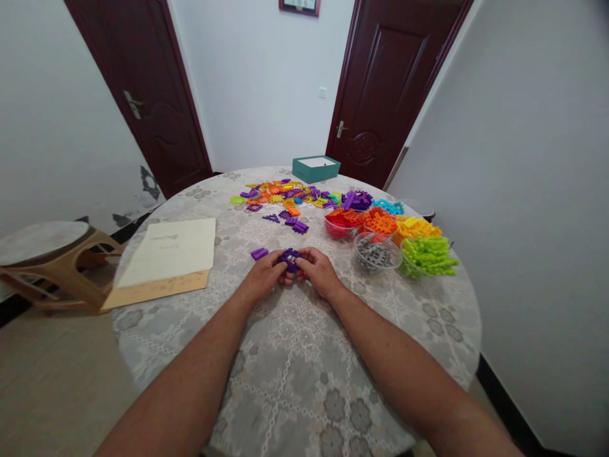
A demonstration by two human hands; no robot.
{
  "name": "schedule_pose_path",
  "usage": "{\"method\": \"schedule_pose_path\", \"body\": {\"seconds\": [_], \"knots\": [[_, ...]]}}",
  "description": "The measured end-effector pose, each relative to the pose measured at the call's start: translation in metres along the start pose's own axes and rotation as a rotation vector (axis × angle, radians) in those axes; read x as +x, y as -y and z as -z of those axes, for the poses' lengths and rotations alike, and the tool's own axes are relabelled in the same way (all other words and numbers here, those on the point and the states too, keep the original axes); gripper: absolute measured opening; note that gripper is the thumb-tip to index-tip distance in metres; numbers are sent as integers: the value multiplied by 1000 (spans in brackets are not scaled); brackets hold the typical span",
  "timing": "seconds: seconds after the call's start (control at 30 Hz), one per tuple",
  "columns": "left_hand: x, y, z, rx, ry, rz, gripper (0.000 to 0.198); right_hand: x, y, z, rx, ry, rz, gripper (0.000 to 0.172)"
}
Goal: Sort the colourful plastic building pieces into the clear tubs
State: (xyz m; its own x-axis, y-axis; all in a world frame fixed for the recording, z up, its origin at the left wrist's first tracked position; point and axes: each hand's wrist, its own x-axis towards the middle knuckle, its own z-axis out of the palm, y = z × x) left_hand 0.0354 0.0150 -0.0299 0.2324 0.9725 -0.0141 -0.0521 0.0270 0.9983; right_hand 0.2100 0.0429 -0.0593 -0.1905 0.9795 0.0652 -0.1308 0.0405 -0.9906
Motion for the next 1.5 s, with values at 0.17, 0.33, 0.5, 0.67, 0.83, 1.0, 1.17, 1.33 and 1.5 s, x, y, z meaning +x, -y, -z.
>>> {"method": "schedule_pose_path", "body": {"seconds": [0.17, 0.33, 0.5, 0.67, 0.83, 1.0, 1.17, 1.33, 1.5], "knots": [[5, 4, 2, 17, -40, -1, 45, 1, 2, 1, 75, 17, -26, 41], [9, 10, 5, 1, -104, -16, 55, 3, 2, 4, 208, 39, -73, 46], [11, 13, 8, 42, -118, -26, 46, 3, 2, 6, 237, 55, -74, 44], [10, 14, 8, 48, -92, -36, 44, 3, 1, 8, 241, 62, -87, 40], [10, 14, 9, 43, -50, -43, 44, 3, -1, 9, 227, 57, -80, 40], [8, 8, 9, 158, -31, -61, 46, 1, 1, 5, 139, 31, -66, 37], [5, 2, 11, 270, -125, -84, 50, -3, 20, -1, -41, -9, -24, 31], [2, 3, 12, 381, -199, -138, 46, -2, 70, 12, -335, -79, 206, 27], [1, 6, 10, 516, -172, -184, 39, 36, 149, 67, -627, -241, 423, 27]]}}
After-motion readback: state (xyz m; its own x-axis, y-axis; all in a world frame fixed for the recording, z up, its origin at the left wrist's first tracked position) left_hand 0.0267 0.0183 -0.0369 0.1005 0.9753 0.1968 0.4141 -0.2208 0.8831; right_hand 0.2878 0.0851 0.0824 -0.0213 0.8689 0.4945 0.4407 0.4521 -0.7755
